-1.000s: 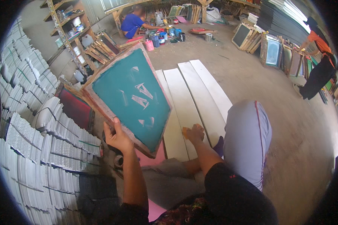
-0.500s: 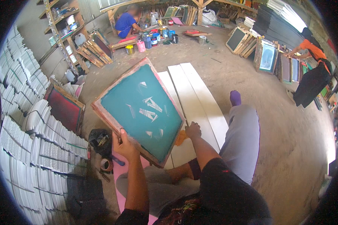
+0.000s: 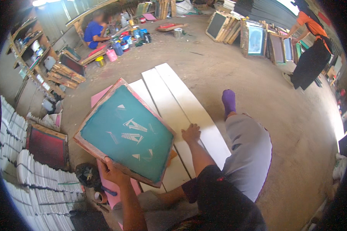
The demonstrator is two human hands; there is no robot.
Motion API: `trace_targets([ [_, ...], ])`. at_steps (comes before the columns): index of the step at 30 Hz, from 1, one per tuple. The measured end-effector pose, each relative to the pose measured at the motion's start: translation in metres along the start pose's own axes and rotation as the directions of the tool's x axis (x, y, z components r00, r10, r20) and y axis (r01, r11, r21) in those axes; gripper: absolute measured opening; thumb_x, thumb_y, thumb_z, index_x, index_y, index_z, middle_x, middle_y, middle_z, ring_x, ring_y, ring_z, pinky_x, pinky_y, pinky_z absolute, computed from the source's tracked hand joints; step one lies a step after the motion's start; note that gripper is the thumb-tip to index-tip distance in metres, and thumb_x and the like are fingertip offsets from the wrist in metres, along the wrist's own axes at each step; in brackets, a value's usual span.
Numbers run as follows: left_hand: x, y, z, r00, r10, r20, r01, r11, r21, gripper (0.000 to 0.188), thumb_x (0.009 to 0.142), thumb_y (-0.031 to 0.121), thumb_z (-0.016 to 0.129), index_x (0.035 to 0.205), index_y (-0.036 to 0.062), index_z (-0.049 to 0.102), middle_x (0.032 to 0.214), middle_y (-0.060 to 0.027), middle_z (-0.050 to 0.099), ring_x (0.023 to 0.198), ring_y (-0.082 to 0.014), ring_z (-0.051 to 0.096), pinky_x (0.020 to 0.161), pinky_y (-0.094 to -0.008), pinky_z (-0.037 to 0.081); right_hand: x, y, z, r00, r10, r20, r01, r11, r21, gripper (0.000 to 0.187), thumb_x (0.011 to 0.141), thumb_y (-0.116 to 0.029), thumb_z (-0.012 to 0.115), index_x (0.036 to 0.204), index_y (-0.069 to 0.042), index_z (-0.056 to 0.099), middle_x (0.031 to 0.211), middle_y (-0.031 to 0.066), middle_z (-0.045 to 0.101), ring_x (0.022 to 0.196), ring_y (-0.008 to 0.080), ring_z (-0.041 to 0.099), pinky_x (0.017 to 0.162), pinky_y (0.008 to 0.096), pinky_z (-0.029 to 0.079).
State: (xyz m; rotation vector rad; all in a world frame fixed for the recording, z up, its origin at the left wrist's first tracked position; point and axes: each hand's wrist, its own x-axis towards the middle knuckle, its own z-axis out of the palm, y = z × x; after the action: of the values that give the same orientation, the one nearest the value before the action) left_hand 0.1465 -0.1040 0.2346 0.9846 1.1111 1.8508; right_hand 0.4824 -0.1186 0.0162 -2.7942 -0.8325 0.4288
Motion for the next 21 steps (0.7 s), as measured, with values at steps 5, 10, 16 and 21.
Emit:
trace_targets([
  [5,0.011,-0.029,0.004,0.995,-0.088,0.044,0.083,0.991,0.101,0.035,0.103,0.016,0.058,0.129,-0.0062,0.060,0.117,-0.0076,0.063,0.102,-0.0172,0.060,0.088,-0.0319,0.049,-0.022,0.001,0.013,0.972,-0.134,-0.191,0.126,0.991,-0.052,0.072,0.090,-0.055,0.065,0.139,-0.003,0.051,0.134,0.0153,0.053,0.126,0.0315,0.047,0.103,0.0466,0.041],
  [10,0.018,-0.041,0.005,0.988,-0.075,0.135,0.087,0.992,-0.086,0.036,0.103,0.017,0.058,0.131,-0.0055,0.058,0.119,-0.0080,0.063,0.103,-0.0169,0.060,0.088,-0.0324,0.050,0.006,0.015,0.001,0.974,-0.117,-0.197,0.115,0.993,-0.022,0.065,0.094,-0.051,0.061,0.142,-0.007,0.051,0.138,0.0149,0.052,0.128,0.0320,0.048,0.105,0.0480,0.040],
  [16,0.019,-0.043,0.011,0.990,-0.142,0.001,0.142,0.987,-0.072,0.031,0.102,0.016,0.059,0.125,-0.0051,0.060,0.114,-0.0080,0.064,0.099,-0.0170,0.061,0.086,-0.0325,0.052,0.059,0.063,-0.007,0.957,0.115,-0.266,-0.122,0.992,-0.010,0.074,0.093,-0.054,0.062,0.152,-0.013,0.042,0.154,0.0193,0.040,0.144,0.0376,0.036,0.116,0.0509,0.033],
  [21,0.020,-0.053,0.013,0.979,-0.205,-0.022,0.200,0.971,-0.130,0.029,0.102,0.016,0.060,0.122,-0.0053,0.061,0.112,-0.0081,0.064,0.097,-0.0169,0.062,0.085,-0.0318,0.053,0.061,0.085,-0.021,0.988,0.078,-0.131,-0.068,0.995,0.079,0.088,0.086,-0.062,0.068,0.156,-0.019,0.037,0.156,0.0190,0.036,0.146,0.0409,0.030,0.120,0.0523,0.027],
])
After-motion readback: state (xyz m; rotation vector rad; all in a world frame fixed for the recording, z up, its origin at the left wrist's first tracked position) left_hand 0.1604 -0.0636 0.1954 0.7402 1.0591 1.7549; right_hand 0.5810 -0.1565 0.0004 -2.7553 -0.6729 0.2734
